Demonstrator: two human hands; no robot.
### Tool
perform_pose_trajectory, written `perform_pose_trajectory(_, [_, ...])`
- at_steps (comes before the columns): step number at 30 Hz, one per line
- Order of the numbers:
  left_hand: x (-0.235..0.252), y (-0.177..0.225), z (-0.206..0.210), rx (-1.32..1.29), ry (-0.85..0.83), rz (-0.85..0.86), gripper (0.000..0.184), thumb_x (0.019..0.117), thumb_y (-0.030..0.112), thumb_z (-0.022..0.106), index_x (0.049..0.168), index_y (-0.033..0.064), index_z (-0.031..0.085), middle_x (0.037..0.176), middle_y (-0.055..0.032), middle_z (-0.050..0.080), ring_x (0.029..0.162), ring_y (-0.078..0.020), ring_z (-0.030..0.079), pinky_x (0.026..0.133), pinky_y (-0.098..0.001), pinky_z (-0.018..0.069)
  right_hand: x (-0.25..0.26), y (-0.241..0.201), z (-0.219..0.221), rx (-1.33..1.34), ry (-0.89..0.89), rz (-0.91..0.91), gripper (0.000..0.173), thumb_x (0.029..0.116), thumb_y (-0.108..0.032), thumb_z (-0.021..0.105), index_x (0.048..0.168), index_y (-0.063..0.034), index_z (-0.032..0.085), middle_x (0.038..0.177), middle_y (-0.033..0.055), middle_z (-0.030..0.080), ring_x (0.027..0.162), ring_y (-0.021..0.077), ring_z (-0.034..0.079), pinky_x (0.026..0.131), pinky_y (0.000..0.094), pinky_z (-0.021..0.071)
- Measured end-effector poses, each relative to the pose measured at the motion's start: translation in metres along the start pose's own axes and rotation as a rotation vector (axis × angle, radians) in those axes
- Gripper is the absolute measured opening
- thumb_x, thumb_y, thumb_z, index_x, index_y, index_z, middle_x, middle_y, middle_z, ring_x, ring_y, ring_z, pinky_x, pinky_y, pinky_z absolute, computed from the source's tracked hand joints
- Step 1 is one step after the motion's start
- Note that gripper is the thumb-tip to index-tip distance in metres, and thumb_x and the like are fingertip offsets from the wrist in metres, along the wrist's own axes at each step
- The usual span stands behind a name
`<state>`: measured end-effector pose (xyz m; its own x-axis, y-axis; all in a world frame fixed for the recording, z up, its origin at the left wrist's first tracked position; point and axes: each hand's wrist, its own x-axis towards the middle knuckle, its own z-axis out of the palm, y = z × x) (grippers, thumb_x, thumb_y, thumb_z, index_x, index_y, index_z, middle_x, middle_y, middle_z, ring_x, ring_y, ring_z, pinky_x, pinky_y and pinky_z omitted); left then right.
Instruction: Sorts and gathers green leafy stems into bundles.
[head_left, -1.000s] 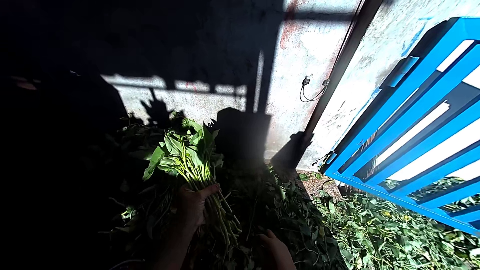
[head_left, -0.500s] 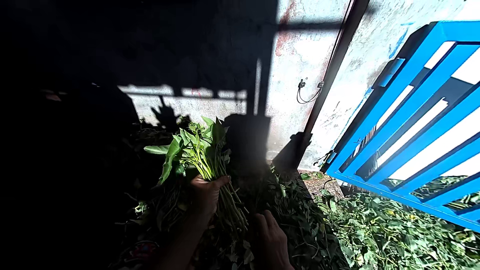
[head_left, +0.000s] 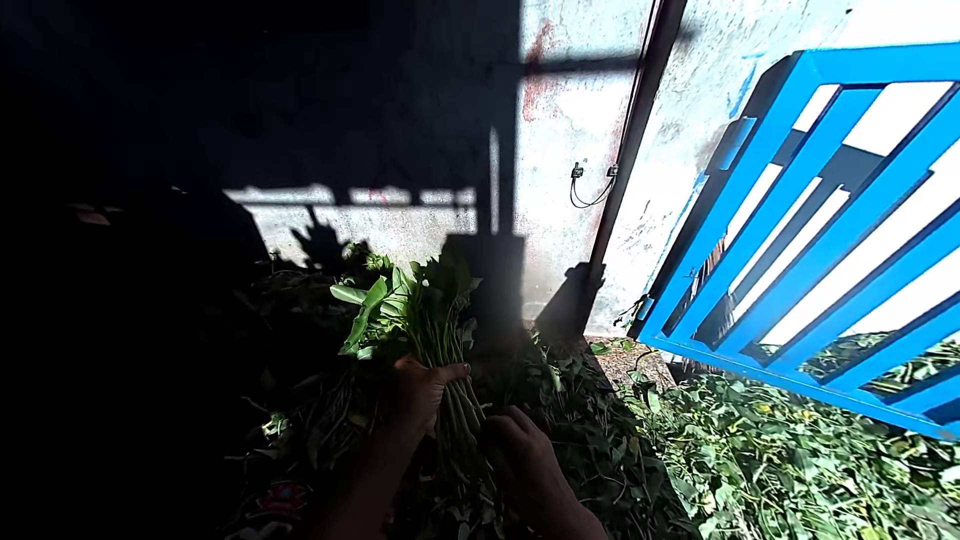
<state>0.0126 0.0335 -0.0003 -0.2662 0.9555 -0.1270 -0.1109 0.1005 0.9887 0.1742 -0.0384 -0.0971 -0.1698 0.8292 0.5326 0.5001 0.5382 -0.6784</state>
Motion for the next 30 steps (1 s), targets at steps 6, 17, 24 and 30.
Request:
perform_pose_trajectory(6, [-0.001, 0.006, 0.000, -0.009, -0.058, -0.096, 0.051, 0.0642, -0.016, 0.086, 0.109, -0.0088, 0.063, 0.092, -0.0239, 0.073, 0.076, -0.0348, 0.074, 0.069, -0.0471, 0.0645, 0.005, 0.005, -0.012, -0.040, -0.128, -0.017, 0.028, 0.0947, -0.019, 0.061, 0.119, -0.0177, 0.075, 0.103, 0.0103, 0.064, 0.090, 0.0197, 0.066, 0.075, 0.0381, 0.0593])
perform_pose_trajectory(17, [0.013, 0.008, -0.020, -0.209, 0.125, 0.051, 0.036, 0.0721, -0.014, 0.082, 0.104, -0.0057, 0.067, 0.092, -0.0183, 0.074, 0.076, -0.0272, 0.073, 0.067, -0.0436, 0.0626, -0.006, 0.004, -0.052, -0.207, -0.509, 0.410, 0.027, 0.0999, -0.025, 0.058, 0.104, -0.0033, 0.073, 0.109, 0.0172, 0.067, 0.102, 0.0315, 0.067, 0.090, 0.0473, 0.0548])
perform_pose_trajectory(24, [0.025, 0.020, -0.032, -0.358, 0.184, 0.007, 0.025, 0.0834, -0.006, 0.075, 0.107, -0.0052, 0.065, 0.090, -0.0187, 0.073, 0.074, -0.0263, 0.072, 0.064, -0.0425, 0.0619, -0.044, 0.021, -0.011, 0.578, -0.076, 0.522, 0.045, 0.0857, -0.019, 0.079, 0.126, -0.0015, 0.068, 0.123, 0.0127, 0.064, 0.109, 0.0196, 0.066, 0.090, 0.0338, 0.0601])
perform_pose_trajectory(30, [0.031, 0.000, -0.036, -0.420, 0.184, -0.146, 0.024, 0.0896, 0.001, 0.071, 0.112, -0.0057, 0.065, 0.096, -0.0208, 0.072, 0.082, -0.0279, 0.072, 0.072, -0.0442, 0.0614, -0.026, -0.003, 0.001, 1.397, 0.196, 0.697, 0.041, 0.0951, -0.006, 0.061, 0.135, 0.0017, 0.055, 0.122, 0.0191, 0.067, 0.106, 0.0270, 0.068, 0.091, 0.0450, 0.0581])
